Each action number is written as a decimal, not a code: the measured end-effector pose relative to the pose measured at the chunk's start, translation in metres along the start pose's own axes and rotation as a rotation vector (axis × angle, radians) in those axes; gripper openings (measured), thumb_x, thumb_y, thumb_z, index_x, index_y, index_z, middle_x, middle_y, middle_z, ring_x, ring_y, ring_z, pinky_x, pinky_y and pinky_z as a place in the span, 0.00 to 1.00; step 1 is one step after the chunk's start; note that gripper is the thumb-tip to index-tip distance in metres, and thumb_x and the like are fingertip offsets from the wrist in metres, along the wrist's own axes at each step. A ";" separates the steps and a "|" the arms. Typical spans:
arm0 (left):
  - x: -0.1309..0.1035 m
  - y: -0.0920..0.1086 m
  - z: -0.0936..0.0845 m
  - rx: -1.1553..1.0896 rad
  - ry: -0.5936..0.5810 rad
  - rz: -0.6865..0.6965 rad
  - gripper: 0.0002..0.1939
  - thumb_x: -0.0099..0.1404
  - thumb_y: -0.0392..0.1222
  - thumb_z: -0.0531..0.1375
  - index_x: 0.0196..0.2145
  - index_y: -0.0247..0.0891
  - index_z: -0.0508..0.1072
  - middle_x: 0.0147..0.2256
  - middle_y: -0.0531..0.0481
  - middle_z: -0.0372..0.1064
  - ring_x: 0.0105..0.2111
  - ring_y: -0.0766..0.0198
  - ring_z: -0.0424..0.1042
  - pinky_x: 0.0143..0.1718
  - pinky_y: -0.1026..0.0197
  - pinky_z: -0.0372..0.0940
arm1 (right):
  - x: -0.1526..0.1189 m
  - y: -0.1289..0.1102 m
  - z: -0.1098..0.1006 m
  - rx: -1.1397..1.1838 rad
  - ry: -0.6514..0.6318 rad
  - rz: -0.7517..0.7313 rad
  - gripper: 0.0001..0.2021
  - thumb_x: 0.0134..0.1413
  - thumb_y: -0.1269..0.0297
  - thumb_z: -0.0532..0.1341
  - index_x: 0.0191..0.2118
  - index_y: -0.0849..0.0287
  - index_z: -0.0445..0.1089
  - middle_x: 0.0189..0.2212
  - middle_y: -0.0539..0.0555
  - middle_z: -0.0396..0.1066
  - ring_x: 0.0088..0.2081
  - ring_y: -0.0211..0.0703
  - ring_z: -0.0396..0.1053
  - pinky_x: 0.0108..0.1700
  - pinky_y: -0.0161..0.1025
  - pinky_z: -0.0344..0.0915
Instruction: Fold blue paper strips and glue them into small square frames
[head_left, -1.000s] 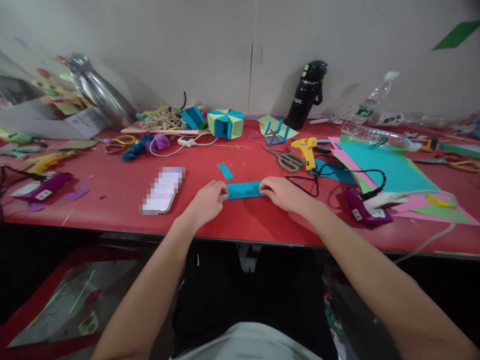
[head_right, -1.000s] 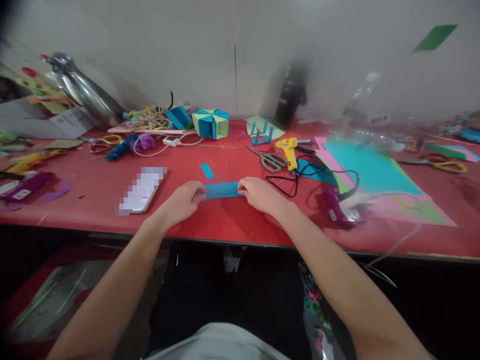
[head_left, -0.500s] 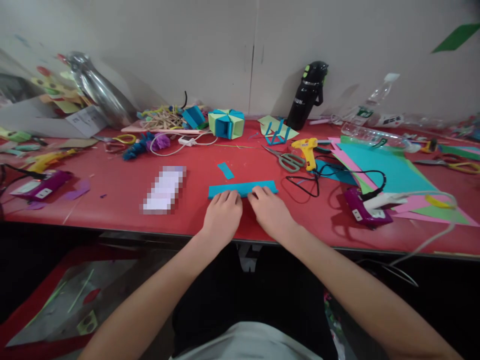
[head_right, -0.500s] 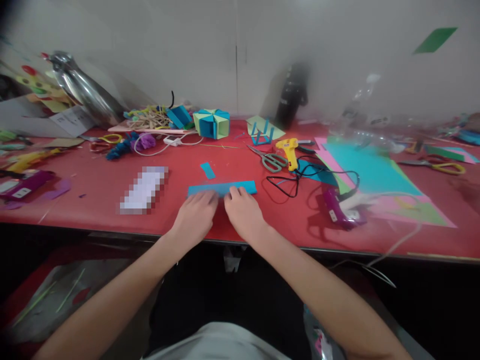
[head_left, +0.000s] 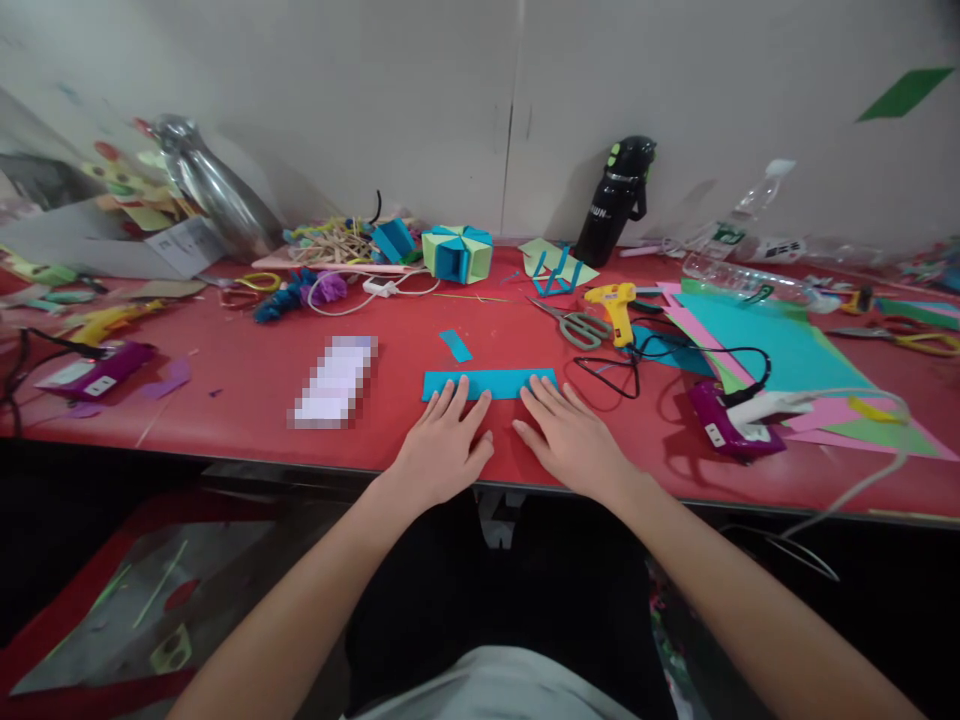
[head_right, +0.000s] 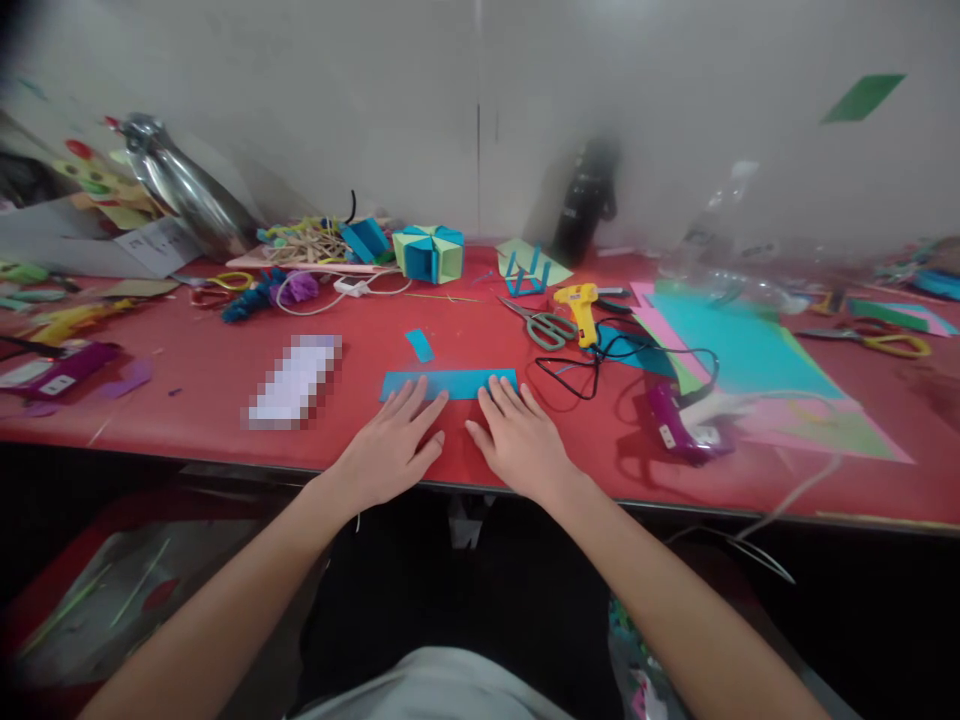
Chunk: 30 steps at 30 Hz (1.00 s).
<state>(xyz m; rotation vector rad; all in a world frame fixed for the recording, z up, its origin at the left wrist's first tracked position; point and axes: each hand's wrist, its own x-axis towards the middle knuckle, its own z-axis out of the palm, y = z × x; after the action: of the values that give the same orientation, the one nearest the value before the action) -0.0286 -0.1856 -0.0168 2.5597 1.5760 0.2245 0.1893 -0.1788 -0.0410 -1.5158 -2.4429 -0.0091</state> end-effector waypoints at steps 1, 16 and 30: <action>-0.001 -0.001 0.000 0.011 0.004 -0.007 0.30 0.74 0.47 0.50 0.69 0.35 0.58 0.72 0.33 0.43 0.71 0.38 0.43 0.68 0.37 0.50 | -0.003 0.005 -0.001 -0.010 -0.005 0.012 0.29 0.72 0.52 0.46 0.67 0.69 0.62 0.68 0.68 0.57 0.70 0.58 0.54 0.71 0.60 0.51; -0.012 -0.034 -0.013 -0.073 -0.051 -0.003 0.28 0.76 0.44 0.42 0.68 0.31 0.59 0.70 0.40 0.51 0.71 0.56 0.48 0.72 0.45 0.47 | -0.011 0.026 -0.013 -0.050 0.049 0.084 0.23 0.72 0.56 0.49 0.58 0.62 0.74 0.69 0.62 0.57 0.71 0.59 0.53 0.70 0.59 0.54; 0.018 -0.048 -0.034 0.316 -0.040 0.214 0.19 0.69 0.28 0.50 0.49 0.38 0.77 0.56 0.39 0.70 0.59 0.47 0.66 0.56 0.46 0.64 | 0.015 0.056 -0.016 0.050 0.011 -0.125 0.14 0.68 0.68 0.55 0.43 0.59 0.80 0.39 0.60 0.73 0.42 0.49 0.72 0.44 0.44 0.69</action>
<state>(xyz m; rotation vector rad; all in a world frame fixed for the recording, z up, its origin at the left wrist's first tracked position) -0.0696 -0.1474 0.0091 2.9532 1.4214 -0.0625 0.2361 -0.1428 -0.0301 -1.3375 -2.5060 0.0192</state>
